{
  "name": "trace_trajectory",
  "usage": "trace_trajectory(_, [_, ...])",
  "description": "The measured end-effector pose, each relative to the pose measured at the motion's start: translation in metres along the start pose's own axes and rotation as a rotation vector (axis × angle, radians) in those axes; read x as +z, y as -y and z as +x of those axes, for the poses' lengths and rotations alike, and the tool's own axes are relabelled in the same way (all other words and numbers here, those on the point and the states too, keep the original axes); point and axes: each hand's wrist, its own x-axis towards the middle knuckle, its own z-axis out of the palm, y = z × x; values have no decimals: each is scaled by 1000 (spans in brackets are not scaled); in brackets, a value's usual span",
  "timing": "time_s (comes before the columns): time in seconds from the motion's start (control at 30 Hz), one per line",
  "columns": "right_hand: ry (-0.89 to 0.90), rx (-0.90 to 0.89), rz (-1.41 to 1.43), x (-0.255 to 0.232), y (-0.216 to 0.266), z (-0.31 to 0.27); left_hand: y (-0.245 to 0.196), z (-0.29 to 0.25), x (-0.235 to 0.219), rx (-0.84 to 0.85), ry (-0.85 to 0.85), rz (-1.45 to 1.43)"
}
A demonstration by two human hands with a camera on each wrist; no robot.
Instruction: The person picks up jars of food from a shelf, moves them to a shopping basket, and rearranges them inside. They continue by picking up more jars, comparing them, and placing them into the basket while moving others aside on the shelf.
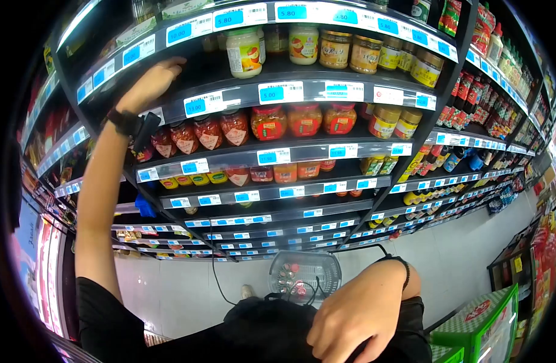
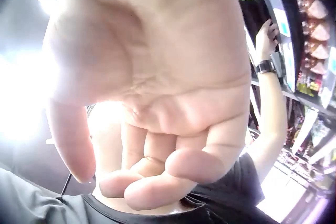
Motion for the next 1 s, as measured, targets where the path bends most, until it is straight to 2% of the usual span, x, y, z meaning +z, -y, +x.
trace_trajectory(0.03, [-17, 5, -7, -1, -4, 3, -8, 6, -10, 14, 124, 1])
trace_trajectory(0.07, [-34, 11, -13, -2, -7, 5, -21, 8, -22, -87, 264, -40])
trace_trajectory(0.17, [-74, 43, -1, -5, -19, 7, -11, 40, -26, -169, 215, 67])
trace_trajectory(0.23, [-114, 56, 7, -5, -27, 10, -8, 62, -21, -97, 138, 260])
trace_trajectory(0.33, [-132, 99, 2, -2, -38, 9, -1, 80, -16, -77, 102, 335])
trace_trajectory(0.47, [-201, 161, -27, 10, -49, 3, 17, 97, -22, -82, 108, 306])
trace_trajectory(0.6, [-349, 224, 0, 28, -66, -6, 30, 108, -23, -81, 114, 278])
trace_trajectory(0.8, [-474, 369, -5, 33, -80, -7, 45, 114, -18, -86, 117, 232])
trace_trajectory(1.0, [-544, 344, 18, 30, -97, -13, 56, 116, -15, -92, 120, 186])
